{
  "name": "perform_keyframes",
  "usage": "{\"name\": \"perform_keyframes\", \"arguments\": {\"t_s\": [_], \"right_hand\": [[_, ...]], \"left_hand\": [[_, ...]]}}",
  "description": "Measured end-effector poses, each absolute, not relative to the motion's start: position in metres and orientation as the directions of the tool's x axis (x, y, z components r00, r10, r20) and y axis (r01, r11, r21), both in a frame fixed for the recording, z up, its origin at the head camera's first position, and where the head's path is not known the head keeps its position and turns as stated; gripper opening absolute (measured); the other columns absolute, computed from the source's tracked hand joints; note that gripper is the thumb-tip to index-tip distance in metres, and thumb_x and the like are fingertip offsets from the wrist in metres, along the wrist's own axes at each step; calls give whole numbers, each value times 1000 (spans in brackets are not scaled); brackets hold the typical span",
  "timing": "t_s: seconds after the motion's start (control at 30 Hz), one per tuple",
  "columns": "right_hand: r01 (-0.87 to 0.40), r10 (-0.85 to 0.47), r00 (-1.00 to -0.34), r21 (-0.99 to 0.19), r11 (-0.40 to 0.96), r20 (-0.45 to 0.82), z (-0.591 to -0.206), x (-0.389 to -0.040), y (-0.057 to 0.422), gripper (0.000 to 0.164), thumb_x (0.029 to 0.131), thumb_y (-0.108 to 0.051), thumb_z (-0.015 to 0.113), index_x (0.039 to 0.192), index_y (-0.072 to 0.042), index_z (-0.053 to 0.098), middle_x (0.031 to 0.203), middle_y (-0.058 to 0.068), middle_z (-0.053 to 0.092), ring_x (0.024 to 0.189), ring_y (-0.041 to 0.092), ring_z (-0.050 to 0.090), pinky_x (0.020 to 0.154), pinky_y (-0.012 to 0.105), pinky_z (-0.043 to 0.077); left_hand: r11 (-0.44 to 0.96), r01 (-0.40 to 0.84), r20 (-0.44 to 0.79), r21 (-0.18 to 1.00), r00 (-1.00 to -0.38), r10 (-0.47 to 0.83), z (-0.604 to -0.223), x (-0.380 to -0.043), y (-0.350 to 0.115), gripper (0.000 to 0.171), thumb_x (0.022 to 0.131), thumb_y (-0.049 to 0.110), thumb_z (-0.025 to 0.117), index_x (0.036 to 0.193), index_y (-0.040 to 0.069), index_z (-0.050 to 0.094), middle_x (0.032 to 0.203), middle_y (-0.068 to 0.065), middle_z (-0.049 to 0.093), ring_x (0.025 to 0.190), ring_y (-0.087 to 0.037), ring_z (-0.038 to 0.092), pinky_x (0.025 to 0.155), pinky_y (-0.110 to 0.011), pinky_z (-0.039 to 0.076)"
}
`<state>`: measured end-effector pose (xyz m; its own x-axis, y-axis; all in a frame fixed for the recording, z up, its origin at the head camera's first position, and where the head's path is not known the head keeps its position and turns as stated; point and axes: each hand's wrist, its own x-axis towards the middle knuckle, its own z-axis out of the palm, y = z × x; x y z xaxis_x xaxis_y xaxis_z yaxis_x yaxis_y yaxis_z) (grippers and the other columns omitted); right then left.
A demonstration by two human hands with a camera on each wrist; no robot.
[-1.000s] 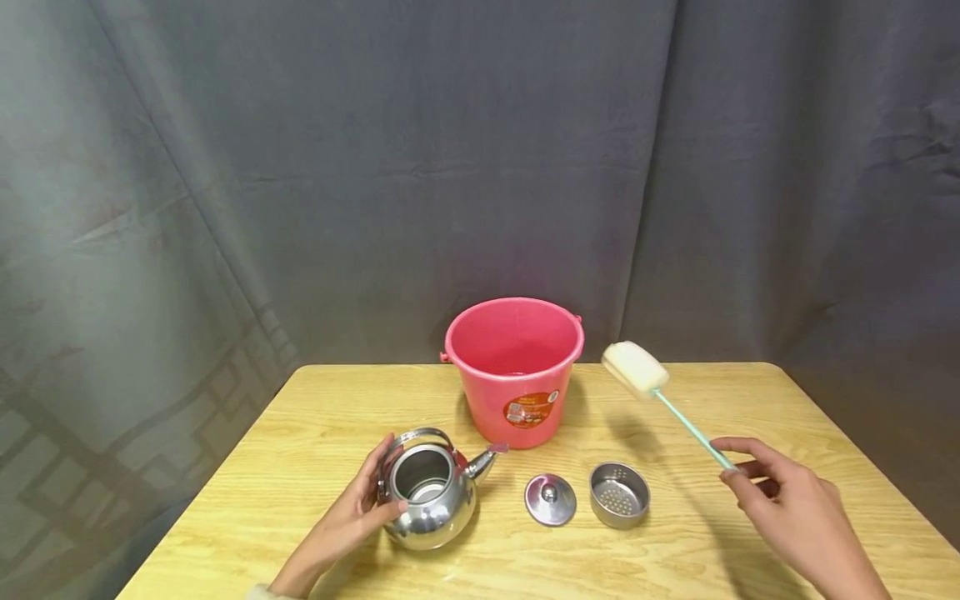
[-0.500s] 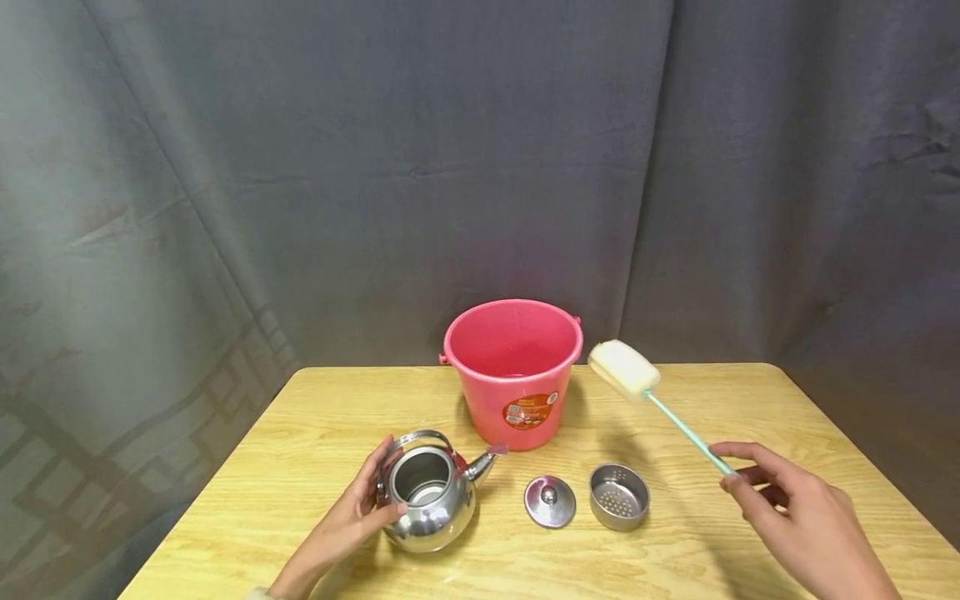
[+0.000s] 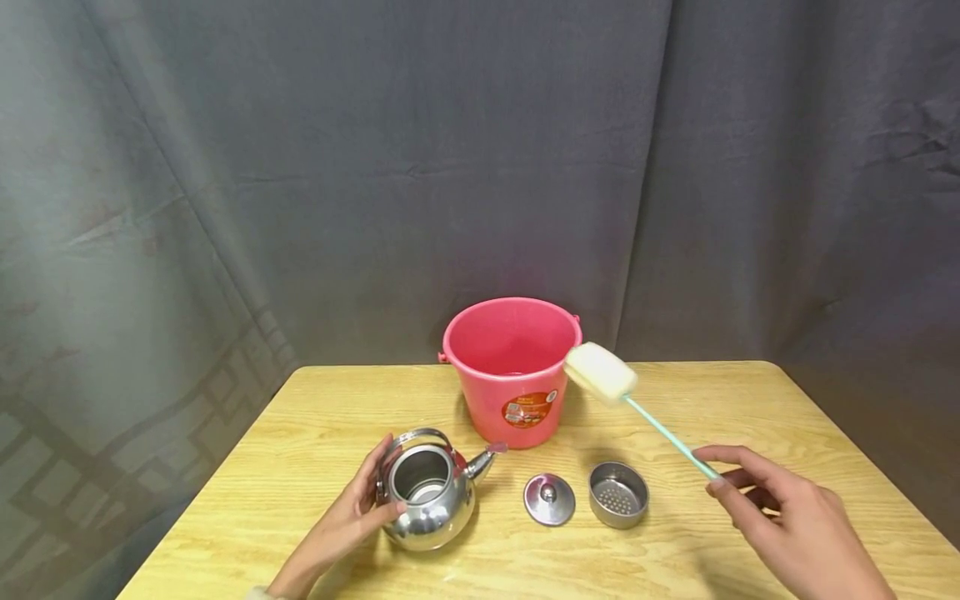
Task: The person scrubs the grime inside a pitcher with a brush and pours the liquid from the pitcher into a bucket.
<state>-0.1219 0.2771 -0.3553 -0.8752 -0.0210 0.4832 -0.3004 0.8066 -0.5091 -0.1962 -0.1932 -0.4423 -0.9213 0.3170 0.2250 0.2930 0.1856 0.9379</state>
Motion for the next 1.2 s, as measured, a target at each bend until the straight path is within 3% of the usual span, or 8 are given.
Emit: {"name": "perform_keyframes", "arguments": {"t_s": [0.37,0.93,1.2], "right_hand": [[-454,-142,-839,-532,715,525,-355,-122,263,43,84,6,70,115,-23,66,76,-13,61,60,3,53,47,19,33],[-432,-177,-868,-530,730,465,-346,-128,233,30,87,-9,72,111,-27,67,77,-15,60,62,4,54,49,22,38],[-531,-238,-811,-504,681,534,-342,-131,219,34,84,-5,74,108,-28,68,76,-16,61,59,3,54,48,18,36]], "left_hand": [[189,286,219,939,-924,313,-443,-195,-194,95,84,10,73,155,4,11,154,-20,27,142,-36,19,111,-49,13],[196,277,207,941,-927,313,-443,-193,-194,94,85,11,72,155,5,11,154,-19,28,142,-35,20,111,-47,14],[188,284,216,940,-925,313,-443,-194,-194,94,85,11,73,155,6,11,154,-19,28,142,-35,19,111,-48,12]]}}
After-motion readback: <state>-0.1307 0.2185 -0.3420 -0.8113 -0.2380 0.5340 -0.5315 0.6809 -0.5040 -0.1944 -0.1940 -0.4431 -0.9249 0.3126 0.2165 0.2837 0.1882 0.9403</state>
